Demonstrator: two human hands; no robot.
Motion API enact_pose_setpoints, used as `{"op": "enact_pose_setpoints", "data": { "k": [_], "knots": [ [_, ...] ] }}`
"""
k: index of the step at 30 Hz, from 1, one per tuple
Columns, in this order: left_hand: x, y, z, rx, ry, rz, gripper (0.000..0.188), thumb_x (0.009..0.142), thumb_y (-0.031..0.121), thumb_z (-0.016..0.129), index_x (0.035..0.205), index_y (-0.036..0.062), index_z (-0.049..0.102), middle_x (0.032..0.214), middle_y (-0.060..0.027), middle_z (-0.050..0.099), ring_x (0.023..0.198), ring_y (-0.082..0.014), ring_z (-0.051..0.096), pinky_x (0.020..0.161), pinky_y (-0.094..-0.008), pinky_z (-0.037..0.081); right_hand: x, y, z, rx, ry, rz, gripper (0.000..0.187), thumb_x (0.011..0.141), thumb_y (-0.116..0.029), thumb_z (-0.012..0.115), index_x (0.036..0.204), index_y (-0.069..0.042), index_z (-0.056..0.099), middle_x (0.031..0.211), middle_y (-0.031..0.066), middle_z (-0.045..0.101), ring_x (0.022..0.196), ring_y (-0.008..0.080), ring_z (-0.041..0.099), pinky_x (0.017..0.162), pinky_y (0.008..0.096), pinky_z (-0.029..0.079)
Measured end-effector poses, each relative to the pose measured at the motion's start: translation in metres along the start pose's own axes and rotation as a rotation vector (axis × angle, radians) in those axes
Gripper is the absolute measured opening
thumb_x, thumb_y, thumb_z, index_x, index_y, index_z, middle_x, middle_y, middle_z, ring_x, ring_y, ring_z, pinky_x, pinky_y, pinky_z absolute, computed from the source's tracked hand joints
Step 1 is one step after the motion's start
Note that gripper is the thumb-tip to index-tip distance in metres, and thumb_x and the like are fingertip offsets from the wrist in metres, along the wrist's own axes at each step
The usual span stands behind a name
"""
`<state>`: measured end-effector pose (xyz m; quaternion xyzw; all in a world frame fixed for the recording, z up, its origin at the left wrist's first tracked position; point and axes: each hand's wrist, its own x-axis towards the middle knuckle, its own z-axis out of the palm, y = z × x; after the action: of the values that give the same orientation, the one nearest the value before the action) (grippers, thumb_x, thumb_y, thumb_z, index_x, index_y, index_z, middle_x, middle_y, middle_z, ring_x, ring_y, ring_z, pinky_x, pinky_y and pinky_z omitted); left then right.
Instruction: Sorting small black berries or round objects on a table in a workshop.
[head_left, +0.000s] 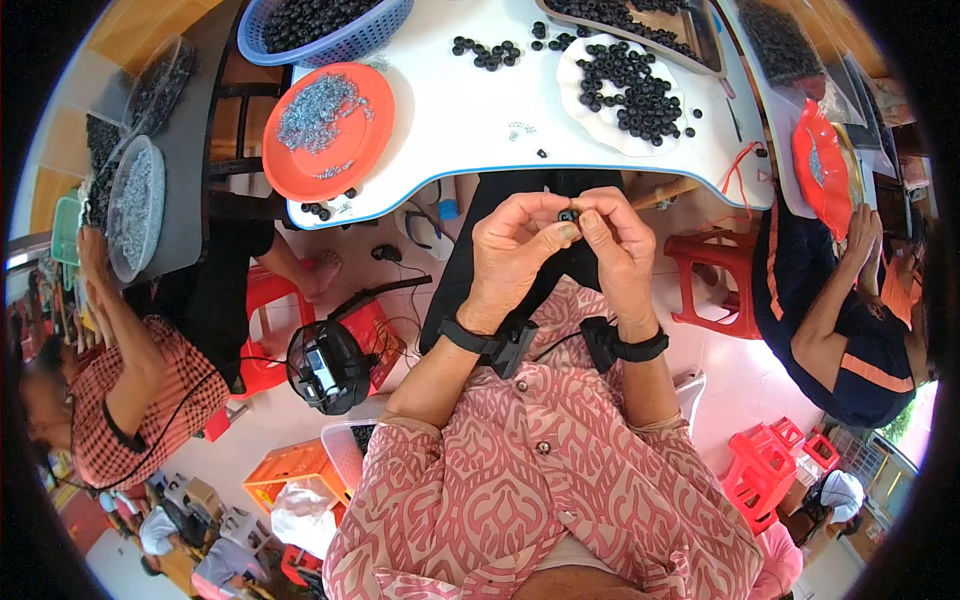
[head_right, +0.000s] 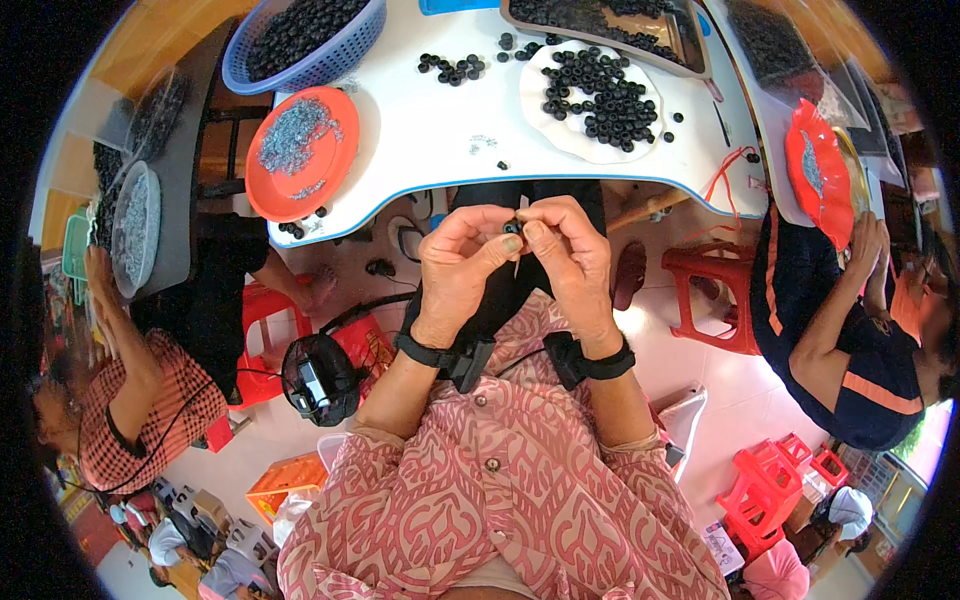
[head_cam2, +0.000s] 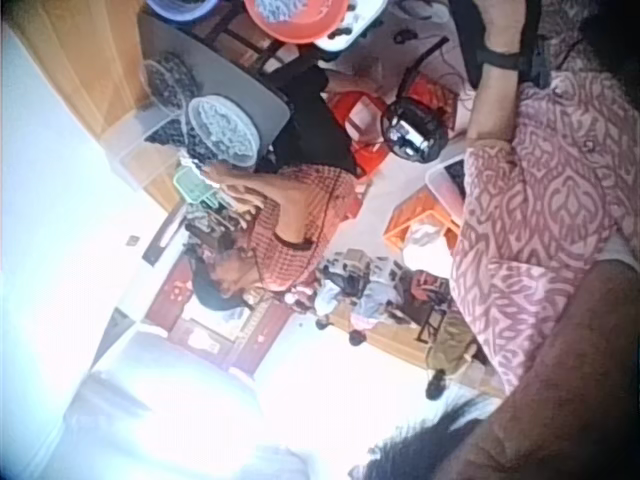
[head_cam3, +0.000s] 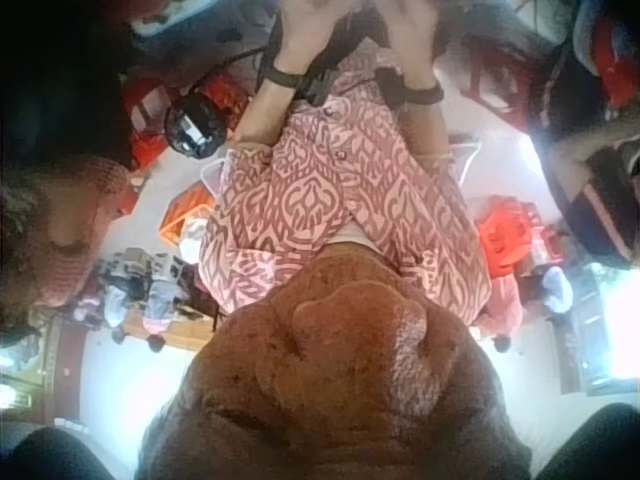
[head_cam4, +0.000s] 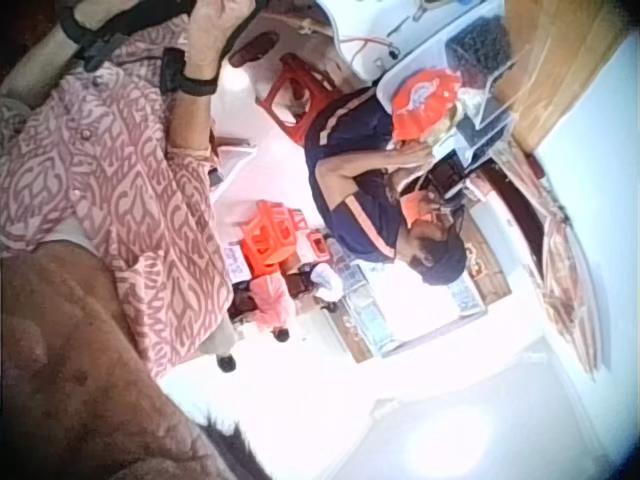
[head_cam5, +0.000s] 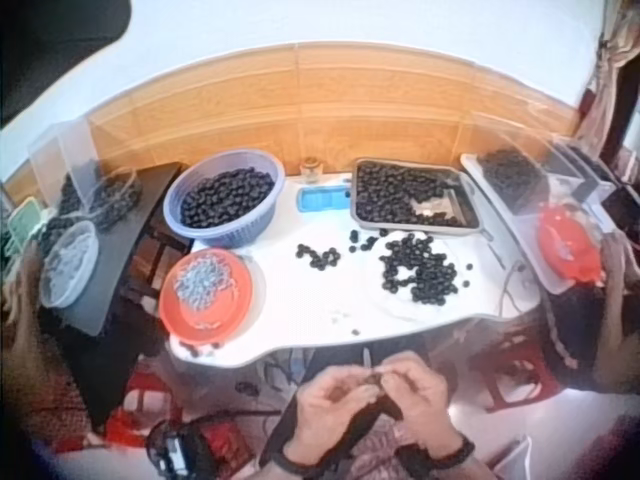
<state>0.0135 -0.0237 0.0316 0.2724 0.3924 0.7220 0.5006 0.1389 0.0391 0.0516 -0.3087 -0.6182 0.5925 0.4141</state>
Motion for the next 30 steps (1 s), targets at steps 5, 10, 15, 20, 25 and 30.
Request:
{"op": "enact_pose_setpoints", "data": {
  "k": [5,10,15,20,25,30],
  "knots": [
    [-0.002,0.0,0.0,0.067,-0.006,0.017,0.022,0.086,-0.005,0.068,0.107,-0.0031,0.063,0.095,-0.0069,0.068,0.083,-0.0094,0.065,0.074,-0.0222,0.054,0.0,0.006,-0.01,-0.109,-0.044,-0.07,0.005,0.092,-0.003,0.062,0.093,0.002,0.063,0.094,0.003,0.056,0.083,0.0083,0.055,0.072,0.0212,0.047],
    [0.0,-0.001,-0.004,-0.001,-0.037,-0.018,0.022,0.088,-0.004,0.065,0.11,-0.0046,0.063,0.093,-0.0073,0.068,0.081,-0.011,0.065,0.076,-0.0237,0.054,0.0,0.011,-0.01,0.134,-0.027,-0.013,0.004,0.091,-0.003,0.063,0.091,0.001,0.063,0.092,0.0028,0.057,0.08,0.0087,0.055,0.07,0.0221,0.047],
    [-0.001,0.0,-0.008,0.032,-0.073,-0.053,0.023,0.09,-0.002,0.063,0.113,-0.0048,0.064,0.094,-0.008,0.069,0.082,-0.0121,0.065,0.077,-0.025,0.054,0.004,0.013,-0.01,0.397,-0.062,0.14,0.007,0.089,-0.004,0.067,0.088,0.001,0.063,0.086,0.0035,0.058,0.073,0.012,0.059,0.067,0.0239,0.05],
    [0.001,-0.001,-0.004,0.095,-0.065,-0.063,0.023,0.09,-0.004,0.061,0.113,-0.0042,0.065,0.096,-0.008,0.069,0.082,-0.0128,0.066,0.077,-0.0251,0.055,0.006,0.004,-0.011,0.478,-0.046,0.167,0.006,0.089,-0.004,0.067,0.087,0.0,0.063,0.086,0.0046,0.061,0.072,0.0126,0.061,0.065,0.0243,0.05],
    [0.002,-0.011,0.002,0.111,-0.029,-0.091,0.022,0.091,-0.002,0.06,0.113,-0.0043,0.064,0.099,-0.0085,0.068,0.085,-0.015,0.067,0.077,-0.0273,0.056,-0.002,0.006,-0.015,0.433,0.052,0.241,0.005,0.088,-0.003,0.068,0.088,-0.002,0.063,0.086,0.0044,0.064,0.074,0.0117,0.063,0.067,0.0237,0.052],
    [-0.002,-0.014,-0.003,0.02,-0.06,-0.134,0.019,0.094,0.005,0.058,0.112,-0.003,0.063,0.103,-0.0098,0.066,0.091,-0.0168,0.064,0.079,-0.0309,0.056,-0.013,0.015,-0.017,0.334,0.055,0.22,0.005,0.086,0.001,0.067,0.09,0.002,0.065,0.097,0.0058,0.06,0.082,0.0127,0.064,0.07,0.0251,0.055]
  ]
}}
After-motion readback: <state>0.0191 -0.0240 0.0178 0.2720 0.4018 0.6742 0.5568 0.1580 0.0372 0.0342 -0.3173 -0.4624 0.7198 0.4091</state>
